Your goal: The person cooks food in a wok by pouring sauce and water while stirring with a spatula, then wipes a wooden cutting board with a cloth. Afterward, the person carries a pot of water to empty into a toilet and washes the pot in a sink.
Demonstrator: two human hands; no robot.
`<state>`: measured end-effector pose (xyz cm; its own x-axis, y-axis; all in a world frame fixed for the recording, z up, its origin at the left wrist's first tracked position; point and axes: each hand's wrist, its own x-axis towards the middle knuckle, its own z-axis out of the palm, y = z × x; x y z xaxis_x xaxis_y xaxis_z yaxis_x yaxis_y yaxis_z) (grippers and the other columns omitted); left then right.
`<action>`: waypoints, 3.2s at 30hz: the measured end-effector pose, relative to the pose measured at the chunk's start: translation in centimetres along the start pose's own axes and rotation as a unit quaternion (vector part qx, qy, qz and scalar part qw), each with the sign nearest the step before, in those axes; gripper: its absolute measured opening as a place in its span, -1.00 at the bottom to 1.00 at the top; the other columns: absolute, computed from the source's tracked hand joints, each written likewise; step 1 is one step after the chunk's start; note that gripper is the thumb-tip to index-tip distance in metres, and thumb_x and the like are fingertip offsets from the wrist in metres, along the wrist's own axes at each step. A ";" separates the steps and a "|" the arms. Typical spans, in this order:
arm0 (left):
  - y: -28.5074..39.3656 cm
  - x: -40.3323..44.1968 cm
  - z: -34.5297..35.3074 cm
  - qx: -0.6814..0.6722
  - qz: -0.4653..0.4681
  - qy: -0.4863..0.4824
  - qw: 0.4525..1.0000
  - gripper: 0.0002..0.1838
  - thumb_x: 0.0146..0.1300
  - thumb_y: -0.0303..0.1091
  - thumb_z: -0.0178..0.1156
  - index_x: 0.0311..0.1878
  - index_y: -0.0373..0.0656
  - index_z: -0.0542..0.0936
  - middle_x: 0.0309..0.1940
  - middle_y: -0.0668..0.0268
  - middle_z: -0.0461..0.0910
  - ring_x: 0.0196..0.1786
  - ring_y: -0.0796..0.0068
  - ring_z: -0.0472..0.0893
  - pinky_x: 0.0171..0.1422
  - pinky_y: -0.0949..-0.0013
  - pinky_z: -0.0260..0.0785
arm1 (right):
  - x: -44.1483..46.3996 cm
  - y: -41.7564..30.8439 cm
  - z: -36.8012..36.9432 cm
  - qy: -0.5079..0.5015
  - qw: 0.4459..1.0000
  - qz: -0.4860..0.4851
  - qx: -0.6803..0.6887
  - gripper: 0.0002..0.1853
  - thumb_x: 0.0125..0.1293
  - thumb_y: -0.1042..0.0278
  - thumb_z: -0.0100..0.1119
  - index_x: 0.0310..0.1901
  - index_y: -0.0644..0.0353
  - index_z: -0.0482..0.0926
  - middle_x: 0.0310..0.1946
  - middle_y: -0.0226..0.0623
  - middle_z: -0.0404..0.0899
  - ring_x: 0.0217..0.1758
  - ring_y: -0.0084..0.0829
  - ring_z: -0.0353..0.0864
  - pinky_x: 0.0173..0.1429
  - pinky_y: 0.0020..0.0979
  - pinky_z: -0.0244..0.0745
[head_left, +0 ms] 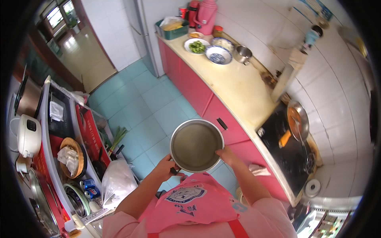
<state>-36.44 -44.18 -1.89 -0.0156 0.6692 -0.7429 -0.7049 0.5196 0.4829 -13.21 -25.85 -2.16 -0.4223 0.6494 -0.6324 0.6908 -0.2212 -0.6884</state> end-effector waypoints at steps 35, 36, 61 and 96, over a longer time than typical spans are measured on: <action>62.1 4.5 -43.9 -0.293 0.218 0.192 0.911 -0.34 0.05 -0.66 -0.12 0.31 -0.14 0.28 0.08 0.05 0.48 0.09 -0.02 0.58 0.06 -0.27 0.50 | 55.4 -74.0 38.9 -0.369 0.909 -0.195 -0.007 -0.35 0.05 0.53 0.01 0.29 0.34 0.32 0.08 -0.15 0.52 0.13 -0.31 0.48 0.27 -0.34 0.33; 64.0 5.3 -45.7 -0.295 0.235 0.179 0.909 -0.38 0.08 -0.63 -0.09 0.30 -0.15 0.27 0.04 0.07 0.49 0.06 0.05 0.59 0.01 -0.21 0.54 | 57.3 -76.4 40.3 -0.379 0.903 -0.202 -0.010 -0.36 0.05 0.53 0.01 0.28 0.35 0.32 0.07 -0.15 0.52 0.13 -0.32 0.48 0.27 -0.35 0.33; 114.3 11.5 -92.0 -0.341 0.307 0.242 0.855 -0.54 0.21 -0.55 -0.05 0.22 -0.10 0.36 -0.01 0.15 0.54 0.02 0.19 0.61 -0.01 -0.24 0.54 | 94.1 -129.0 81.5 -0.465 0.854 -0.224 -0.065 -0.37 -0.01 0.60 0.01 0.23 0.37 0.40 0.04 -0.13 0.56 0.10 -0.31 0.51 0.21 -0.37 0.38; 199.5 16.4 -158.2 -0.311 0.317 0.160 0.882 -0.60 0.27 -0.46 0.08 0.18 -0.08 0.36 -0.21 0.28 0.55 -0.22 0.45 0.60 -0.17 0.03 0.65 | 138.5 -211.3 129.6 -0.383 0.884 -0.247 -0.099 -0.41 -0.05 0.54 0.03 0.15 0.41 0.43 -0.03 -0.11 0.58 0.04 -0.26 0.55 0.17 -0.36 0.41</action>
<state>-289.53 -13.60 8.91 -0.6754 0.4845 -0.5560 -0.7335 -0.3632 0.5745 -293.69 16.51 9.70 -0.9228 -0.0693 -0.3790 0.3679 0.1337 -0.9202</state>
